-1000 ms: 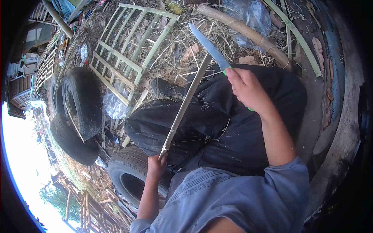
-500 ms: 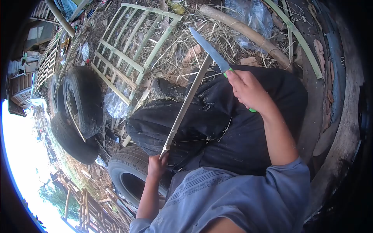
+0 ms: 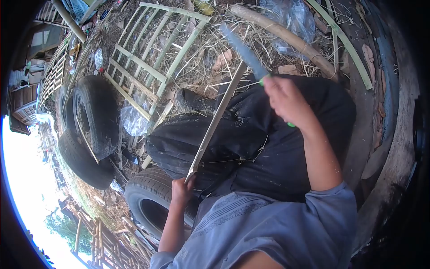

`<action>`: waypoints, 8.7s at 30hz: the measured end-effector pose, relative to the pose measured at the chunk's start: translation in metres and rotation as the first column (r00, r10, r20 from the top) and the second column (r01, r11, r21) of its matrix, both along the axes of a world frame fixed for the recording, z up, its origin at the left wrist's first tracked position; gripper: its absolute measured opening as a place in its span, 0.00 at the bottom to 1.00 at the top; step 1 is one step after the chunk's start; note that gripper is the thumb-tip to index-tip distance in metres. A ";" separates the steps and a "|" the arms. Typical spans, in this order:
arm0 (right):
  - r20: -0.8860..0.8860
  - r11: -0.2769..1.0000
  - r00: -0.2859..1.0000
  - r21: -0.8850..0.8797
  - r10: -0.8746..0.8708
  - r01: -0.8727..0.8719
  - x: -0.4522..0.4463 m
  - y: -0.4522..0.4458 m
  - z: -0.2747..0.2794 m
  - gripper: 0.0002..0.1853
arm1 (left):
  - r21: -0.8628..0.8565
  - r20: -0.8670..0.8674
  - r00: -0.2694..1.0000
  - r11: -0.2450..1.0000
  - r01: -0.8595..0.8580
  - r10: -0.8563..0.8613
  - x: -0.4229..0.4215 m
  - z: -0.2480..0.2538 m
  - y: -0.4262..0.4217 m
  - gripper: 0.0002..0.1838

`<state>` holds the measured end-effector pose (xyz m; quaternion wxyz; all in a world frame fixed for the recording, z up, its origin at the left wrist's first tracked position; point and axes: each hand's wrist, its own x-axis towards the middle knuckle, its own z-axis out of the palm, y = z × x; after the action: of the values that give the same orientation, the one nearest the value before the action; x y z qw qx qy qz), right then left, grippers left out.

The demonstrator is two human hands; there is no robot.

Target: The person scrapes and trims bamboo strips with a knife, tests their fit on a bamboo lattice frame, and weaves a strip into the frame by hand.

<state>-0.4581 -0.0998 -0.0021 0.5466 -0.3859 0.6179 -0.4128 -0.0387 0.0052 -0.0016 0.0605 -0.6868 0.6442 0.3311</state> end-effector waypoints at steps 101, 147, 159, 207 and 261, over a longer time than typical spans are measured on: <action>0.168 0.968 0.969 0.141 0.181 -0.206 0.020 0.006 -0.008 0.18 | -0.031 -0.019 0.997 0.997 0.074 -0.074 -0.002 0.008 -0.005 0.20; 0.053 0.964 0.997 0.261 -0.062 0.046 0.007 -0.009 0.004 0.21 | -0.033 0.031 0.999 0.998 0.044 -0.043 -0.008 0.010 -0.002 0.20; 0.113 0.963 0.992 0.269 -0.053 0.021 0.006 -0.008 0.003 0.20 | -0.022 0.044 0.999 1.000 0.021 -0.020 -0.008 0.008 -0.004 0.20; 0.050 0.966 0.998 0.256 0.029 -0.041 0.010 -0.009 -0.005 0.22 | -0.043 0.012 0.999 0.998 0.035 -0.035 -0.008 0.009 -0.006 0.20; 0.321 0.940 0.937 0.258 0.135 -0.224 -0.006 -0.011 0.006 0.25 | -0.039 -0.049 0.998 0.999 0.032 -0.034 -0.006 0.008 -0.004 0.16</action>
<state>-0.4646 -0.1105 0.0036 0.7202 -0.2897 0.5439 -0.3188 -0.0443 0.0014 0.0059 0.0368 -0.6686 0.6631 0.3345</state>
